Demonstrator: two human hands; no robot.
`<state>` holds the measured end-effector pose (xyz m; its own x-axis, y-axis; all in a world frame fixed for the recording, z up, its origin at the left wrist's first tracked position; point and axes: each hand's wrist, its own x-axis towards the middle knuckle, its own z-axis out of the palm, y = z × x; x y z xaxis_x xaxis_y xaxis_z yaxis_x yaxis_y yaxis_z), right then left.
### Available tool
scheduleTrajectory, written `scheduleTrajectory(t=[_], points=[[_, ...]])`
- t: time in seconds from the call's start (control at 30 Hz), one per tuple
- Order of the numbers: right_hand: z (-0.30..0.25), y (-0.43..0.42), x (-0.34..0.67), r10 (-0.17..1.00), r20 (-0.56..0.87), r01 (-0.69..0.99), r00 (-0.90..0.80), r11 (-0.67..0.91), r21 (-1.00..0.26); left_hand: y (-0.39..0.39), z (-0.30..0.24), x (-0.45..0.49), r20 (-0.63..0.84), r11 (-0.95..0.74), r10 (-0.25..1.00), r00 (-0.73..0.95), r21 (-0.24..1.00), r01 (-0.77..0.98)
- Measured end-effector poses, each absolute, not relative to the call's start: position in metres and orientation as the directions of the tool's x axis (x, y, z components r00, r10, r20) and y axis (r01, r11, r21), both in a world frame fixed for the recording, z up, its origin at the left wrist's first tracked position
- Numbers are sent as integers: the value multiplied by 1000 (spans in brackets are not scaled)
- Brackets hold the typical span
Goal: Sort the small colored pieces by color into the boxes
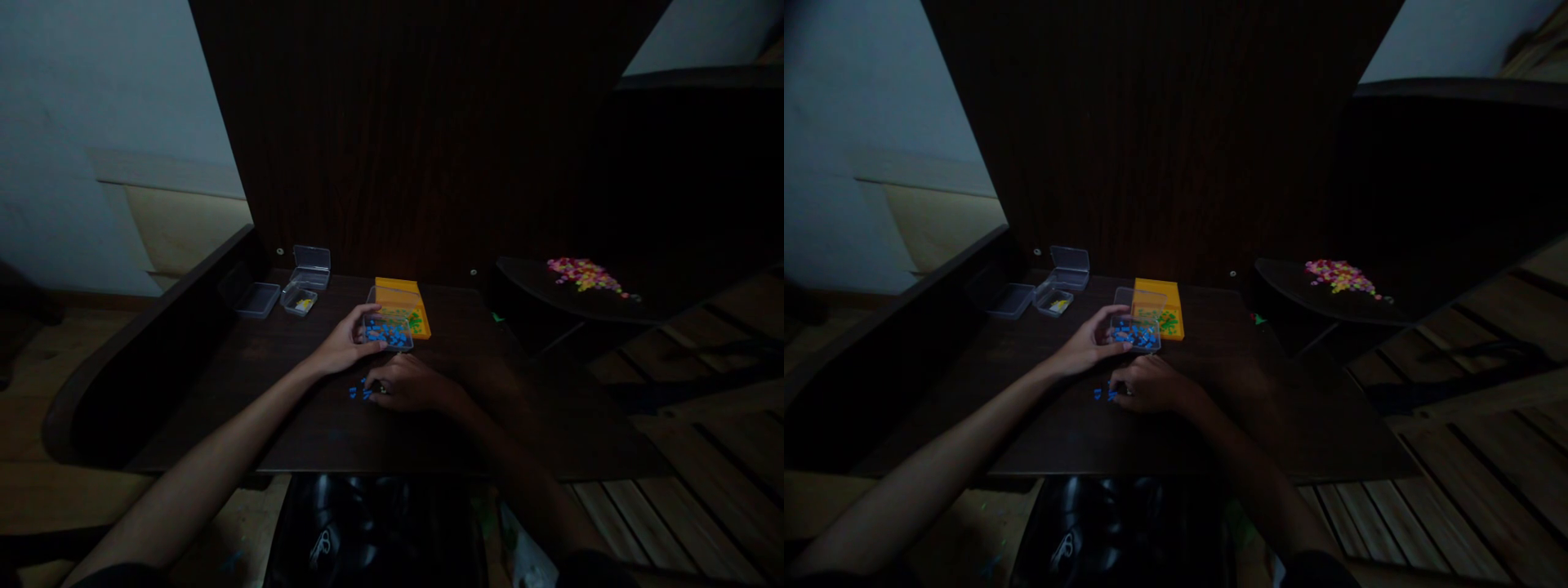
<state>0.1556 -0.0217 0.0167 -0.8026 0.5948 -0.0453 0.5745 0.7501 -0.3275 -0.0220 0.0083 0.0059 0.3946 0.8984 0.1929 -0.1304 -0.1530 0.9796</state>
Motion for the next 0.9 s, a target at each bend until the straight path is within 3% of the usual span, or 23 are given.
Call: scheduleTrajectory(t=[0.4, 0.7, 0.9], points=[[21, -22, 151, 563, -103, 560, -820, 753, -345, 8, 6, -22, 194, -150, 896, 400, 979, -139], [19, -31, 151, 589, -135, 605, -796, 776, -179, 8, 6, -22, 185, -143, 903, 388, 981, -135], [11, -36, 152, 591, -84, 597, -802, 798, -86, 7, 7, -22, 181, -148, 903, 389, 982, -114]])
